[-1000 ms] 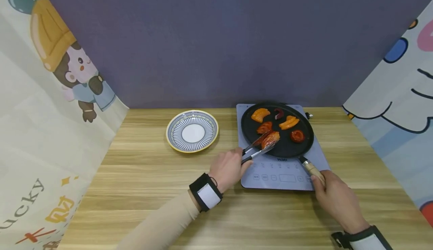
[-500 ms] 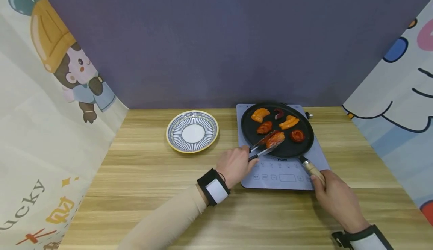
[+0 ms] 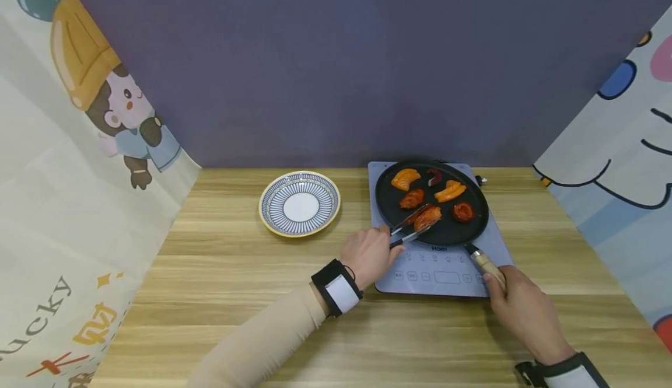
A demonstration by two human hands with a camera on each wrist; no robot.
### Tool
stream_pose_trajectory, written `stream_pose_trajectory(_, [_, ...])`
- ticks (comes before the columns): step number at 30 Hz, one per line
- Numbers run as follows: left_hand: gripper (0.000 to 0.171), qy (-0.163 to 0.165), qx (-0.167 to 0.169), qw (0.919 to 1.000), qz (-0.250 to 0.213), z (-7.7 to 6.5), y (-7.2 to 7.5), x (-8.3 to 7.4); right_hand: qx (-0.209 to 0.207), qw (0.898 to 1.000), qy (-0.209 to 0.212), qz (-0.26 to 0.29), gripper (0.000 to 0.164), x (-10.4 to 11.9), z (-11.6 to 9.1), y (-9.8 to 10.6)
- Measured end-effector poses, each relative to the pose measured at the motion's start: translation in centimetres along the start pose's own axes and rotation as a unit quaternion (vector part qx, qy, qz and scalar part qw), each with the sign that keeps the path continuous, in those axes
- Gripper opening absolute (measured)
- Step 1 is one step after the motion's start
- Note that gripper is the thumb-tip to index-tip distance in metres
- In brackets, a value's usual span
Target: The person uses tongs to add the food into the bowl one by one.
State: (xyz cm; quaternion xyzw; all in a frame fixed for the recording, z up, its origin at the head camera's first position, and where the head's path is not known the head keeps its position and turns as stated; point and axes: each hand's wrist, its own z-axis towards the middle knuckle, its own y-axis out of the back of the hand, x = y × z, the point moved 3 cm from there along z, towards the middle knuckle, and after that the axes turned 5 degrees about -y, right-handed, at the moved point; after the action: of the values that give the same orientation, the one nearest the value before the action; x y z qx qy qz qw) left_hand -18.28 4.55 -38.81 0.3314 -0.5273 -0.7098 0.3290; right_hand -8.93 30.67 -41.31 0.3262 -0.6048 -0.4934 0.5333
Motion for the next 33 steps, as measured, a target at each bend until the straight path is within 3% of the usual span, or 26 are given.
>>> stream_pose_trajectory(12, [0.042,-0.003,0.003,0.9998,0.021,0.14,-0.32,-0.29,0.001,1.0,0.004,0.001,0.026,-0.09,-0.06,0.07])
stream_pose_trajectory(33, [0.044,0.0,0.002,1.0,0.005,-0.05,0.27,-0.49,0.0,1.0,0.01,0.002,0.029,0.06,0.01,0.1])
